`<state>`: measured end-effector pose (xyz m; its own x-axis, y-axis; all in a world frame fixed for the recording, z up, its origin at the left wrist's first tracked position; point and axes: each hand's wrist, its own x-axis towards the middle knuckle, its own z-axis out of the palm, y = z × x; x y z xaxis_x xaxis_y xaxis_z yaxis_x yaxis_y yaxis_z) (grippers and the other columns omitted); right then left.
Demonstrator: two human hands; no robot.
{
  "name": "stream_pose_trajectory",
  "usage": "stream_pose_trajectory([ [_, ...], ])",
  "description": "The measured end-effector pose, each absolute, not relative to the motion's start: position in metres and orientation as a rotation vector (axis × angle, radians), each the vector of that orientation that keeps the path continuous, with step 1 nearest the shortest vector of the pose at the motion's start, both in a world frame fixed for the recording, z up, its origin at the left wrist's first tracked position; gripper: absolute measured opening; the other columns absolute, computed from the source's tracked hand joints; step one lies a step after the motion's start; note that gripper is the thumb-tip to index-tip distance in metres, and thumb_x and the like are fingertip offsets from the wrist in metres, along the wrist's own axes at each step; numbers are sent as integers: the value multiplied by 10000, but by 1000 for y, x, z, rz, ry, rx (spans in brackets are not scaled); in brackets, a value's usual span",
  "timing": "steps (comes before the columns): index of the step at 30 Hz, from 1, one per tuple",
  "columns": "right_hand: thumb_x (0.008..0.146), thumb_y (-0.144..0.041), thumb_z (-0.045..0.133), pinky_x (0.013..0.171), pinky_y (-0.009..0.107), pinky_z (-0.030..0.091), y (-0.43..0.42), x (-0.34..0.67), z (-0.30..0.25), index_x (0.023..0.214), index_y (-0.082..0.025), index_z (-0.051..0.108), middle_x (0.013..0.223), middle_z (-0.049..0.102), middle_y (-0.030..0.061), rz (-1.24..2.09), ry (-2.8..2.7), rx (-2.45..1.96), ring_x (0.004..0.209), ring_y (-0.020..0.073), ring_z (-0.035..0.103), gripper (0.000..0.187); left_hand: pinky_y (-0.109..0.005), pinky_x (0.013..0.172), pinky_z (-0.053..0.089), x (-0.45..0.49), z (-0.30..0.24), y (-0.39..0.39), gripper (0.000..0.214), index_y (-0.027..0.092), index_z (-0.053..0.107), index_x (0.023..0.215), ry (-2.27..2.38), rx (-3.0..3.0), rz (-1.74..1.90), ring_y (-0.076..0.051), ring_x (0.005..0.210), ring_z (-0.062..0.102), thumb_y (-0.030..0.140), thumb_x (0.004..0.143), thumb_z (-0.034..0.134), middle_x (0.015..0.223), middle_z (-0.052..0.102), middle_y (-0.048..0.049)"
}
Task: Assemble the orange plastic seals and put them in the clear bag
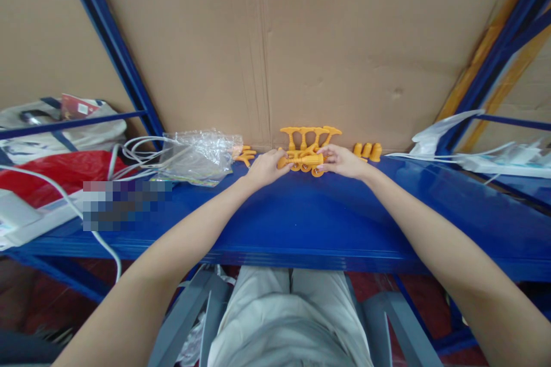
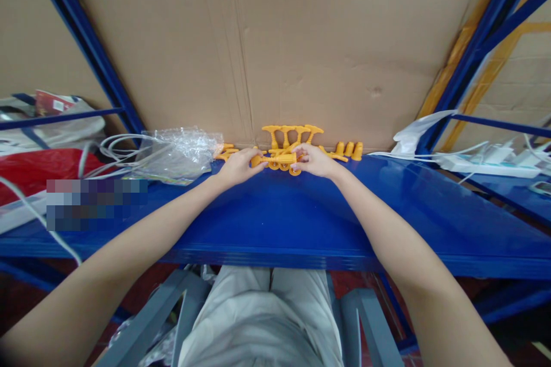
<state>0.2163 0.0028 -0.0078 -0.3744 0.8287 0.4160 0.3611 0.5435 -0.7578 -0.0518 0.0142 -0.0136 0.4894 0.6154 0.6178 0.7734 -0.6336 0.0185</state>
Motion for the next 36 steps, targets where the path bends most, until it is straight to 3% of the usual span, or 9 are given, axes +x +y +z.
stream_pose_trajectory([
  [4,785,-514,760,693,319,604,-9,212,0,875,-176,658,858,759,83,810,-1948,-1065,725,187,728,364,-324,810,515,-52,-15,13,239,166,645,1017,-1173,-2492,-910,-250,942,698,372,897,636,1015,724,-115],
  [10,904,-746,459,483,272,521,-17,199,-1,667,-151,625,644,725,127,936,-1840,-1238,438,143,622,661,-310,788,512,-51,-18,14,245,177,644,986,-1152,-2497,-941,-237,906,691,401,886,642,968,720,-98],
  [14,937,-713,431,429,248,480,-17,198,0,811,-143,646,665,720,108,928,-1808,-1294,430,130,607,622,-312,783,513,-50,-16,15,244,177,651,972,-1199,-2498,-967,-242,902,696,402,878,649,949,724,-92],
  [18,810,-478,778,525,237,534,-17,205,4,1083,-191,602,851,740,42,907,-1822,-1144,548,118,663,433,-317,774,520,-50,-16,17,246,181,656,966,-1221,-2485,-991,-252,908,703,410,881,633,940,732,-85],
  [21,694,-357,876,558,241,543,-15,208,4,1002,-201,591,804,721,-1,939,-1826,-1041,548,108,653,448,-311,766,522,-52,-18,19,241,188,655,959,-1175,-2482,-1006,-243,890,703,414,881,630,929,736,-78],
  [26,731,-475,828,503,236,497,-15,206,0,811,-179,613,709,729,22,924,-1877,-1039,457,92,594,375,-297,752,515,-55,-21,20,218,186,657,946,-1117,-2460,-988,-225,866,695,392,874,656,914,730,-73],
  [32,915,-706,488,383,219,387,-17,196,-2,608,-155,589,566,681,85,967,-1849,-1156,374,93,533,638,-296,759,515,-54,-18,19,235,180,662,977,-1074,-2457,-1003,-224,885,691,392,873,668,936,725,-77],
  [34,965,-685,389,365,222,361,-17,195,-2,603,-150,586,549,665,89,956,-1828,-1229,351,91,513,676,-298,756,515,-53,-17,19,239,178,665,984,-1068,-2456,-1003,-227,886,693,391,875,664,938,728,-79],
  [36,972,-632,445,384,218,385,-17,196,-1,687,-141,622,629,697,82,943,-1842,-1248,386,93,550,594,-296,741,513,-53,-16,20,233,175,666,978,-1082,-2458,-997,-230,873,697,384,875,662,924,732,-79],
])
